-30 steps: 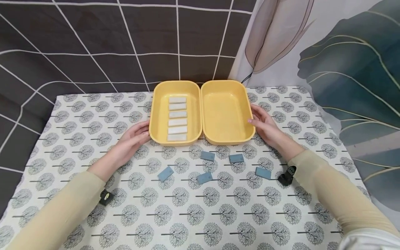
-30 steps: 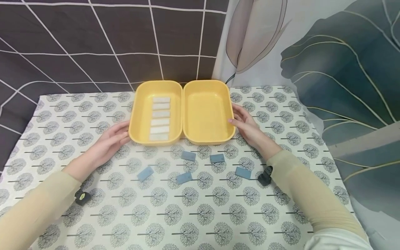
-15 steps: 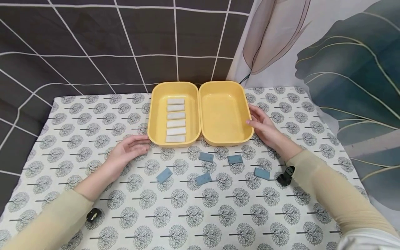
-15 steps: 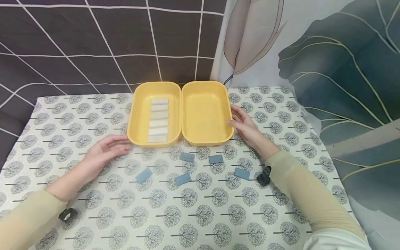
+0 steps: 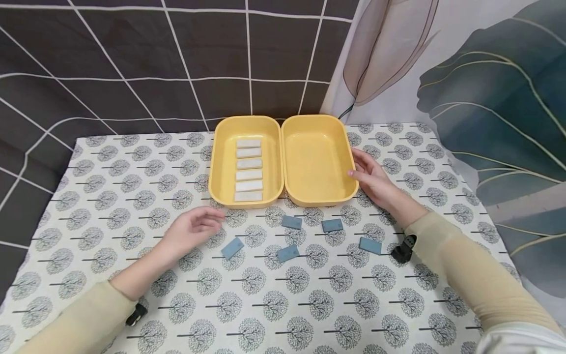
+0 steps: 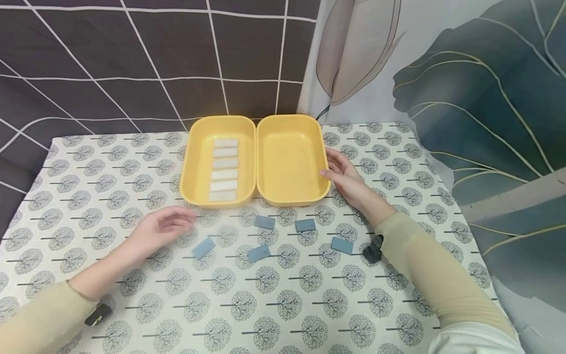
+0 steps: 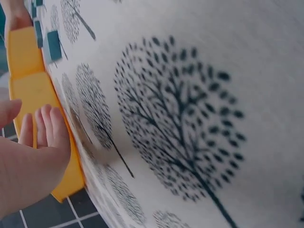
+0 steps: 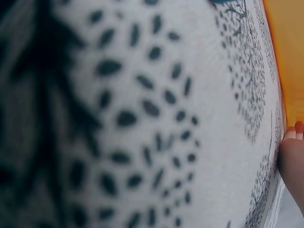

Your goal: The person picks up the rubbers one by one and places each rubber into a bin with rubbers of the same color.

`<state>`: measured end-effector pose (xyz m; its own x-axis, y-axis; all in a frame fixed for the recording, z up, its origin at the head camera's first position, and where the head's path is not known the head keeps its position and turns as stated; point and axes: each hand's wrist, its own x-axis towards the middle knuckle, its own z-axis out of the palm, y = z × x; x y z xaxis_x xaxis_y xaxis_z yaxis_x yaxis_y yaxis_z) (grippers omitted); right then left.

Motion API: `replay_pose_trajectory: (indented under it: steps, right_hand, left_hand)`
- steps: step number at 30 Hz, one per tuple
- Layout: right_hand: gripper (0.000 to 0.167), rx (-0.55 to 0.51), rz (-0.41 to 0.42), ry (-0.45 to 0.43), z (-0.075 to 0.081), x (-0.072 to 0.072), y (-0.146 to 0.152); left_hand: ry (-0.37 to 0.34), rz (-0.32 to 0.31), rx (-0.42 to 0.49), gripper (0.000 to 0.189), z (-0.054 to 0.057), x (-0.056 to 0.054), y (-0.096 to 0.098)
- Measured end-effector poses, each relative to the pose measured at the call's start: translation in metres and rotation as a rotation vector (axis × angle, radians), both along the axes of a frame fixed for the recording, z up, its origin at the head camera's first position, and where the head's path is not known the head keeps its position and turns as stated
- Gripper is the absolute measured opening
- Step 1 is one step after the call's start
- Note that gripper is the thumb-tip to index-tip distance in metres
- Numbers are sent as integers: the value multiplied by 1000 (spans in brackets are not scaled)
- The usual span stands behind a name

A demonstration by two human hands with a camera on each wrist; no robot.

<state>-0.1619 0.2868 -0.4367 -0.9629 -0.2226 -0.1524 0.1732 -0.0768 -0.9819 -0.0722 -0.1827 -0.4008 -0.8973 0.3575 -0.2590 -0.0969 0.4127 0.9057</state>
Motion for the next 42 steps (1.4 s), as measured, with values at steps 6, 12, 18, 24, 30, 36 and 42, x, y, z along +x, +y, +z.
replay_pose_trajectory:
  steps: [6,12,18,24,30,36,42]
  right_hand:
    - [75,-6,-6,-1,-1,-1,1]
    - [76,4,-3,-3,-2,-2,1]
    - [76,12,0,0,-2,-3,0]
    - [75,13,-3,8,-3,-2,0]
    - [74,6,-7,8,-2,-2,0]
    - [72,3,-13,-17,1,-2,-1]
    - [74,8,-13,-41,2,-1,-1]
  left_hand:
    - [87,-103,-100,37,-2,3,14]
    - [153,-200,-186,33,-2,6,23]
    - [188,-232,-246,34,-3,8,26]
    - [234,-225,-323,39,-7,10,28]
    - [251,-220,-413,36,-4,14,29]
    - [290,-196,-458,33,-3,16,31]
    - [287,-185,-441,34,-3,23,34]
